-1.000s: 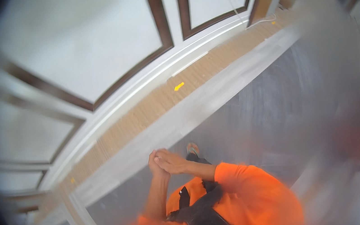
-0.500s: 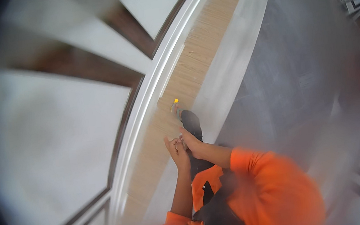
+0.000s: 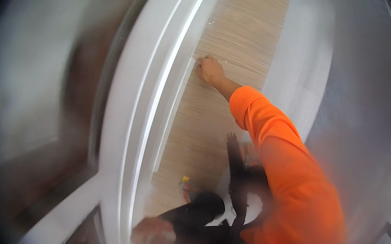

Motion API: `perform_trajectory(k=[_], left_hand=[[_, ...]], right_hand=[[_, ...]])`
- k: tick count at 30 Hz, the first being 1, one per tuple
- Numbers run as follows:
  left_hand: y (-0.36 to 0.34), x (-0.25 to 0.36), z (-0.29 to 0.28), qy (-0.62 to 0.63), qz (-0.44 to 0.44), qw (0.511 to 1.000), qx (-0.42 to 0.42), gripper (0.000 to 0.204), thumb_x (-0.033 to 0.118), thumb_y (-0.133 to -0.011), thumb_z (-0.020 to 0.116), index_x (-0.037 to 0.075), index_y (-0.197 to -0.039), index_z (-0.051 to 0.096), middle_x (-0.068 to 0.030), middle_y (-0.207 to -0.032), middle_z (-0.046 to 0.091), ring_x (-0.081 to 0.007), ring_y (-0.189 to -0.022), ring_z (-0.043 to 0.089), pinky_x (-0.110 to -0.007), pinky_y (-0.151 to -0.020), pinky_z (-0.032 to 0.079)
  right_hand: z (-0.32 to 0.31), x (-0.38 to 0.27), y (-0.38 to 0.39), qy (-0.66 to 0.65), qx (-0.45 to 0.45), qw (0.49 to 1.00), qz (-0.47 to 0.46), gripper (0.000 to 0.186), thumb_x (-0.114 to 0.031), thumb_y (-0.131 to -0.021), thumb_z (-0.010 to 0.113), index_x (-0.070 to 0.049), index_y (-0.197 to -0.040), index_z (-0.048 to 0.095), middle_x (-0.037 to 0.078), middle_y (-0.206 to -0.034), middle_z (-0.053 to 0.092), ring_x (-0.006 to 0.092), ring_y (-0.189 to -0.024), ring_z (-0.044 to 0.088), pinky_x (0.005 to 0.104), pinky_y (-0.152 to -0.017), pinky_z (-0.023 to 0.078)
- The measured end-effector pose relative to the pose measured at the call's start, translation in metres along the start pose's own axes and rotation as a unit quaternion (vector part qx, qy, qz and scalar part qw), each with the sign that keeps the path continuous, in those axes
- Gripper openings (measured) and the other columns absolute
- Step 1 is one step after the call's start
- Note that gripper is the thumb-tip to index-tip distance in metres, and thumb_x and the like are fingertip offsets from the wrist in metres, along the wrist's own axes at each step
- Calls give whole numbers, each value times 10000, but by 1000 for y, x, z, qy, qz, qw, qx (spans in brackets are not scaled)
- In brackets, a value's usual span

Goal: The person installs a white cable along a wall baseboard in a hallway. They use a yellow utility knife to cut the cable and a white cloth to wipe the surface. The person also secures the cable using white tape and clips.

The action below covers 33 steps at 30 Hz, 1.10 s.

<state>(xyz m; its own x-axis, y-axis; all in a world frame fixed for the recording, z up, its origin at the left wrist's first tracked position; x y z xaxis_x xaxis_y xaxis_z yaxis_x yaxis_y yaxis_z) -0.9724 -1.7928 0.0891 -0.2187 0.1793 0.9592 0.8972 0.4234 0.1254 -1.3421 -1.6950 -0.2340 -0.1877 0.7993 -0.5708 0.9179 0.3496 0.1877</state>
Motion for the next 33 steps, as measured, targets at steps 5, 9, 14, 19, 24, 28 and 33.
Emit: perform_trajectory(k=[5,9,14,19,24,28,33], left_hand=[[0,-22,2,-235,-84,968,2,364,326,-842,581,48,-1077,593,-113,-865,628,-239,-694,595,-330,-601,482],[0,-26,4,-218,-7,975,-32,299,281,-869,521,50,-1038,608,-96,-872,629,-238,-721,595,-324,-631,483],[53,-59,-21,-319,-229,918,-62,197,205,-823,511,71,-908,628,-73,-800,614,-219,-723,595,-333,-638,479],[35,-30,-10,-327,-181,927,-16,108,166,-751,562,111,-816,630,-32,-745,610,-151,-692,597,-277,-578,468],[44,-29,0,-233,-198,949,79,125,144,-751,566,96,-836,643,-46,-826,634,-147,-764,604,-280,-614,477],[27,-23,-3,-388,-2,921,-24,127,125,-788,523,88,-846,630,-45,-835,625,-131,-778,596,-255,-619,466],[19,-28,25,-286,47,938,191,117,164,-706,535,48,-700,548,-94,-706,574,-236,-612,552,-332,-564,447]], right_hand=[[34,-1,-35,23,121,988,-96,225,-201,-791,564,-133,-981,666,85,-1034,562,308,-992,493,459,-804,404],[49,10,-34,54,183,975,-110,197,-213,-780,580,-165,-942,682,51,-996,564,275,-971,486,455,-792,368],[48,4,-43,47,168,983,-62,153,-226,-776,585,-175,-870,694,39,-1019,561,271,-984,479,470,-809,340],[52,0,-52,74,94,993,14,200,-264,-789,555,-159,-898,686,41,-1059,551,270,-1022,468,486,-828,321],[51,-7,-54,96,28,995,25,252,-251,-794,526,-108,-954,658,59,-1139,528,270,-1078,442,492,-877,298],[59,14,-58,91,75,991,-60,279,-247,-799,533,-109,-1021,632,57,-1150,520,277,-1066,456,493,-870,335],[63,17,-40,127,155,964,-173,319,-254,-804,538,-104,-1075,612,58,-1151,525,271,-1051,460,462,-867,337]])
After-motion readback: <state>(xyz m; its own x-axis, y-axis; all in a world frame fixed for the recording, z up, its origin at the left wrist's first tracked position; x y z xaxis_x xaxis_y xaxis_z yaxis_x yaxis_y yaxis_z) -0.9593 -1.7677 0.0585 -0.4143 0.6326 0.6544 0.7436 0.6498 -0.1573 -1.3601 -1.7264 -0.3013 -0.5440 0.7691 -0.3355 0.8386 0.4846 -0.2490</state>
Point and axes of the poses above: each hand's wrist, its own y-axis away from the middle knuckle, its own z-axis out of the palm, x = y × z, the point moved 3 cm from there along -y, towards the middle knuckle
